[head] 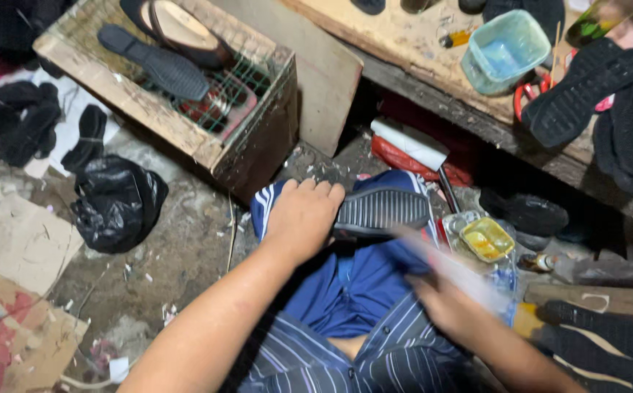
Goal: The person sits on the floor holding a sandal across their lap and uses a curved hand blade to scrape and trim the edges of the sole. They rotate the sandal repeatedly to work the blade around the sole edge and heel, then press and feel the trimmed edge by hand.
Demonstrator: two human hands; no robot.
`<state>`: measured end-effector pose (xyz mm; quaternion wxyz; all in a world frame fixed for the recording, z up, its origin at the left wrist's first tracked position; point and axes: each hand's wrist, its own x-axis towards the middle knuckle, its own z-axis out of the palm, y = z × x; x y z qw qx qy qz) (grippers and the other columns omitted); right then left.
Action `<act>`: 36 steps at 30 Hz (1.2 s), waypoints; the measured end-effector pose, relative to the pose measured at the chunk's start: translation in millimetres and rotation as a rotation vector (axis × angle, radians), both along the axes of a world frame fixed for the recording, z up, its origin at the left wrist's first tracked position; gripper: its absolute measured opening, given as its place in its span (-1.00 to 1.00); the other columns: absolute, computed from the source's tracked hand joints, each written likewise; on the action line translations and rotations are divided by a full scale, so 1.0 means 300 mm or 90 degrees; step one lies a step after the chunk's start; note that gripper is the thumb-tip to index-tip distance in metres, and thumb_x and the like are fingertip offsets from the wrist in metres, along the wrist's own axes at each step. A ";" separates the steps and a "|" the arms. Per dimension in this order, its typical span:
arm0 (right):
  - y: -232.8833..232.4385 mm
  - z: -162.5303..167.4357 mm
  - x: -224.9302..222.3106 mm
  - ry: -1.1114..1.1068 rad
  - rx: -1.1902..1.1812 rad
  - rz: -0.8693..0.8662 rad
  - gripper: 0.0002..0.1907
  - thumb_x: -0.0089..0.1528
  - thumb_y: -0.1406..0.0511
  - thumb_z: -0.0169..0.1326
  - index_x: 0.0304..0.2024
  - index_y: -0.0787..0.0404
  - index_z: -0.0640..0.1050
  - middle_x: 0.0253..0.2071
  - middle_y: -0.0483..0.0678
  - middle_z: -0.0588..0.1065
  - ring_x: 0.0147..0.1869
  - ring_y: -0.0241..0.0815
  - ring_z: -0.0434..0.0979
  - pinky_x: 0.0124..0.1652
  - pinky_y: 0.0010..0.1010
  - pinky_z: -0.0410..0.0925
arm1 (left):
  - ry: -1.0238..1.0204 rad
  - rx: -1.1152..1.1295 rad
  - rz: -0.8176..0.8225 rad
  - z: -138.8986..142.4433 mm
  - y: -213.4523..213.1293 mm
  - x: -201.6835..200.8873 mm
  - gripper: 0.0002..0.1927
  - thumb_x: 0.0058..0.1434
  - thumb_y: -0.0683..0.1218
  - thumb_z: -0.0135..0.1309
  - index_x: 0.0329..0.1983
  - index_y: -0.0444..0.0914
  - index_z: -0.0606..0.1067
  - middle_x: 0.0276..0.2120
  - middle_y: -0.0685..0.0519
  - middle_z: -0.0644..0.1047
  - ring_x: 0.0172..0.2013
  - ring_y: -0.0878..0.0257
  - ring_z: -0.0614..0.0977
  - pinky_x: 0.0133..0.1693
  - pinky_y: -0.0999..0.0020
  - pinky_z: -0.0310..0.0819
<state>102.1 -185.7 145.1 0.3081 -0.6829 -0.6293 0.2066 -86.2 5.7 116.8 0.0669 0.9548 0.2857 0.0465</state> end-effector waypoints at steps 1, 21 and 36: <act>-0.016 -0.052 0.019 -0.047 -0.202 -0.078 -0.48 0.22 0.09 0.09 0.12 0.25 0.45 -0.09 0.16 0.57 -0.05 0.13 0.55 -0.06 -0.16 0.40 | -0.005 0.015 -0.002 0.009 0.006 0.002 -0.44 -0.20 -0.01 0.39 -0.12 -0.19 0.46 -0.22 0.01 0.57 -0.12 0.04 0.59 -0.16 0.12 0.37; -0.185 -0.084 0.109 0.064 -0.274 -0.208 -0.61 0.17 0.11 0.18 -0.13 0.25 0.52 -0.34 0.13 0.59 -0.23 0.12 0.61 -0.21 -0.19 0.43 | -0.043 0.079 -0.006 -0.067 -0.110 0.136 -0.33 0.14 -0.15 0.05 0.36 -0.33 0.29 -0.20 -0.04 0.51 -0.17 0.04 0.58 -0.16 0.10 0.39; -0.351 0.080 0.147 0.168 -0.106 -0.429 -0.62 0.13 0.14 0.12 -0.15 0.28 0.64 -0.27 0.12 0.58 -0.22 0.02 0.62 -0.16 -0.24 0.44 | -0.014 0.053 -0.031 -0.050 -0.116 0.153 -0.21 0.03 -0.18 0.09 0.41 -0.22 0.25 -0.24 -0.02 0.49 -0.22 0.05 0.55 -0.22 0.12 0.39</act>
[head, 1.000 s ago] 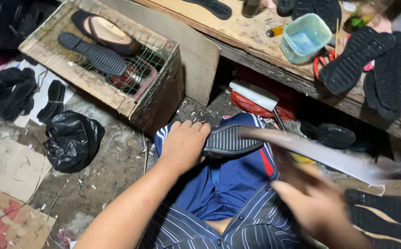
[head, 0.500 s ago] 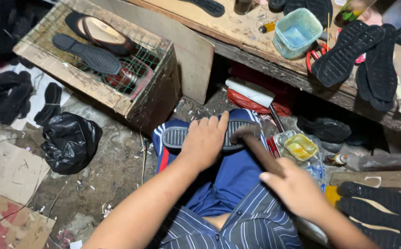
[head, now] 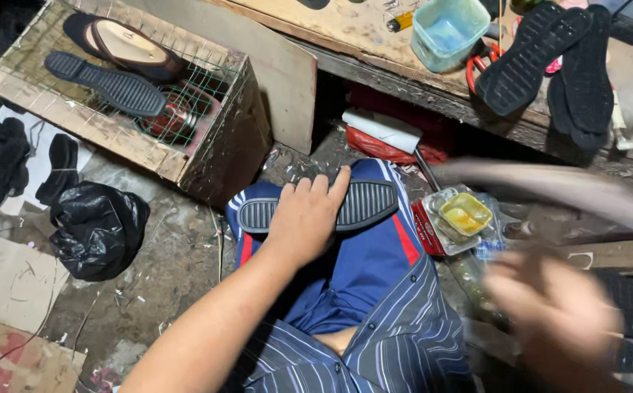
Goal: The person sits on the floor holding a sandal across their lap and uses a curved hand blade to scrape and trim the edges of the sole. They rotate the sandal repeatedly to work the blade around the sole edge and heel, then press and feel the trimmed edge by hand.
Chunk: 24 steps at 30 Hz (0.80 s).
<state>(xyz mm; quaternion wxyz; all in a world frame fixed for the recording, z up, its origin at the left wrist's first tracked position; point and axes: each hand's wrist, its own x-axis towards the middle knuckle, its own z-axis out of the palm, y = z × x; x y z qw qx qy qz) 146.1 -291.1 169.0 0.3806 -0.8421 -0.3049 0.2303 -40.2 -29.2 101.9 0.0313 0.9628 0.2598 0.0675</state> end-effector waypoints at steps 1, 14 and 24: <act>-0.002 -0.018 -0.001 -0.003 -0.014 0.027 -0.63 0.15 0.14 0.12 -0.14 0.27 0.63 -0.29 0.11 0.58 -0.24 0.00 0.61 -0.18 -0.26 0.44 | 0.002 -0.006 0.001 0.001 -0.001 0.001 -0.21 0.02 -0.18 0.09 0.41 -0.23 0.25 -0.24 -0.02 0.49 -0.22 0.05 0.55 -0.21 0.12 0.39; 0.000 -0.074 0.047 0.080 0.405 0.019 -0.85 0.35 0.23 0.10 -0.18 0.17 0.50 -0.35 0.07 0.54 -0.27 0.03 0.57 -0.21 -0.23 0.42 | 0.029 -0.059 0.009 0.041 0.003 0.017 -0.12 -0.09 -0.13 0.24 0.37 -0.24 0.24 -0.19 -0.07 0.48 -0.15 -0.02 0.55 -0.15 0.06 0.38; 0.110 -0.121 0.040 0.062 0.229 0.003 -0.68 0.31 0.18 0.11 -0.25 0.38 0.55 -0.49 0.06 0.51 -0.42 -0.11 0.51 -0.31 -0.36 0.37 | 0.040 -0.072 0.009 0.065 -0.003 0.013 -0.18 -0.08 -0.13 0.22 0.33 -0.23 0.27 -0.17 -0.06 0.49 -0.10 -0.02 0.55 -0.13 0.03 0.38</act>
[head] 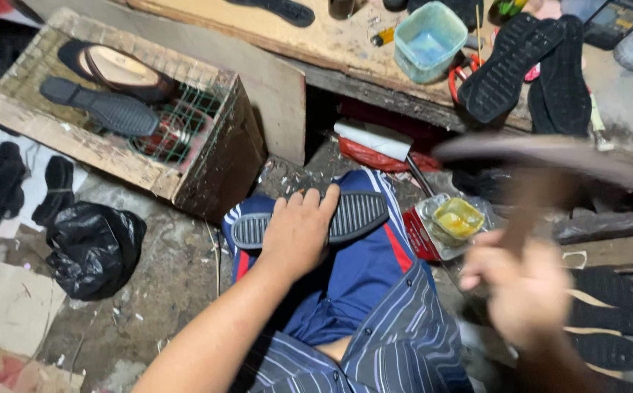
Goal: The person sits on the floor holding a sandal across their lap and uses a curved hand blade to scrape and trim the edges of the sole. They rotate the sandal repeatedly to work the blade around the sole edge and heel, then press and feel the trimmed edge by hand.
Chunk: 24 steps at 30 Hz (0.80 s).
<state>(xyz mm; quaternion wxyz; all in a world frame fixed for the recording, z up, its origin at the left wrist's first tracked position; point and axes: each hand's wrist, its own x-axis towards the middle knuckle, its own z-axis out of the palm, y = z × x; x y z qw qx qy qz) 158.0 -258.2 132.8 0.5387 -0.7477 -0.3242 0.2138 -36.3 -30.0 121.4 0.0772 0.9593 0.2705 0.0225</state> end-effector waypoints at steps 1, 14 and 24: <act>0.005 -0.003 -0.007 -0.058 -0.095 0.031 -0.66 0.31 0.15 0.11 -0.23 0.36 0.55 -0.47 0.08 0.51 -0.40 -0.05 0.53 -0.30 -0.33 0.36 | 0.003 -0.014 0.002 0.002 -0.002 -0.001 -0.17 -0.10 -0.12 0.23 0.32 -0.24 0.27 -0.16 -0.07 0.49 -0.10 -0.02 0.54 -0.12 0.04 0.38; 0.071 -0.086 -0.082 -0.211 0.343 0.134 -0.69 0.41 0.08 0.06 0.04 0.13 0.52 -0.27 0.02 0.57 -0.20 -0.12 0.59 -0.09 -0.24 0.44 | -0.024 0.004 0.033 -0.067 0.009 -0.010 -0.41 0.15 -0.18 0.08 0.26 -0.42 0.30 -0.09 -0.10 0.52 -0.04 0.00 0.56 -0.04 0.09 0.39; 0.136 -0.194 -0.053 -0.129 -0.388 0.214 -0.53 0.20 0.00 0.13 -0.20 0.29 0.48 -0.37 0.20 0.52 -0.26 0.28 0.55 -0.25 -0.01 0.41 | -0.503 -0.122 0.251 -0.101 0.100 -0.292 -0.17 0.01 -0.15 0.31 0.35 -0.42 0.27 0.19 -0.29 0.45 0.22 -0.09 0.46 0.24 0.14 0.31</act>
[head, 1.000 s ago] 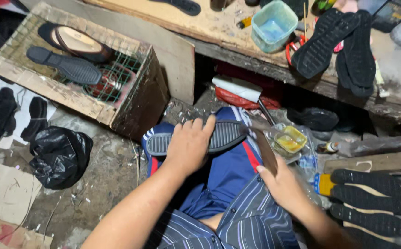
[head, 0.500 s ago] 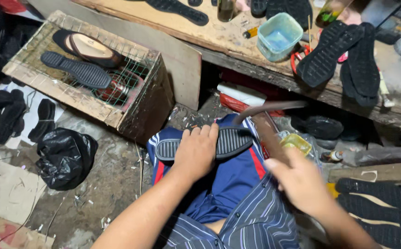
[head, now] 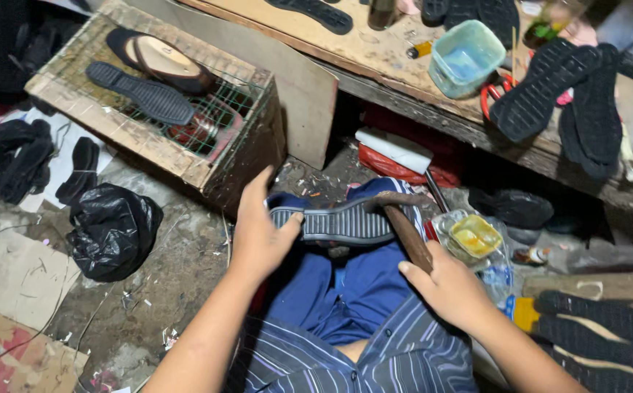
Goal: The person sits on the floor holding a sandal across their lap and uses a curved hand blade to scrape and trim the edges of the sole. They rotate the sandal repeatedly to work the blade around the sole edge and heel, then press and feel the trimmed edge by hand.
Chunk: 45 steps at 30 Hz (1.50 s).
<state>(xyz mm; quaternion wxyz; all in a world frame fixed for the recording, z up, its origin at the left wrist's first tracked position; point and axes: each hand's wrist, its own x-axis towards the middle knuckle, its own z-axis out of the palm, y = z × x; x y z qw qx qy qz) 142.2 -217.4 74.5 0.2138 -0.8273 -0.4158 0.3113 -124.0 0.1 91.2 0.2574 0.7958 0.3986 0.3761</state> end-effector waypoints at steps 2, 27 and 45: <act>0.013 0.132 -0.024 0.208 -0.010 -0.087 -0.62 0.22 0.05 0.13 -0.20 0.24 0.53 -0.48 0.13 0.44 -0.42 0.24 0.49 -0.36 -0.02 0.38 | -0.222 -0.312 0.005 -0.089 0.005 -0.016 -0.33 0.12 -0.11 0.27 0.27 -0.38 0.32 0.08 -0.12 0.52 0.11 0.13 0.54 0.15 0.29 0.40; 0.103 0.280 -0.200 0.208 0.347 0.053 -0.62 0.15 0.12 0.14 -0.14 0.26 0.53 -0.34 0.07 0.51 -0.26 -0.01 0.53 -0.27 -0.19 0.42 | -0.347 -0.364 0.046 -0.209 0.019 0.008 -0.75 0.22 -0.07 0.18 -0.15 -0.33 0.47 -0.34 0.08 0.55 -0.29 0.37 0.55 -0.21 0.44 0.47; 0.104 0.273 -0.201 0.227 0.146 -0.014 -0.64 0.21 0.29 0.23 0.00 0.33 0.52 -0.31 0.08 0.49 -0.28 -0.07 0.49 -0.28 -0.20 0.38 | -0.149 -0.235 -0.262 -0.098 0.078 -0.145 -0.23 -0.06 0.02 0.47 0.19 -0.30 0.44 0.12 -0.05 0.54 0.19 0.12 0.55 0.24 0.26 0.34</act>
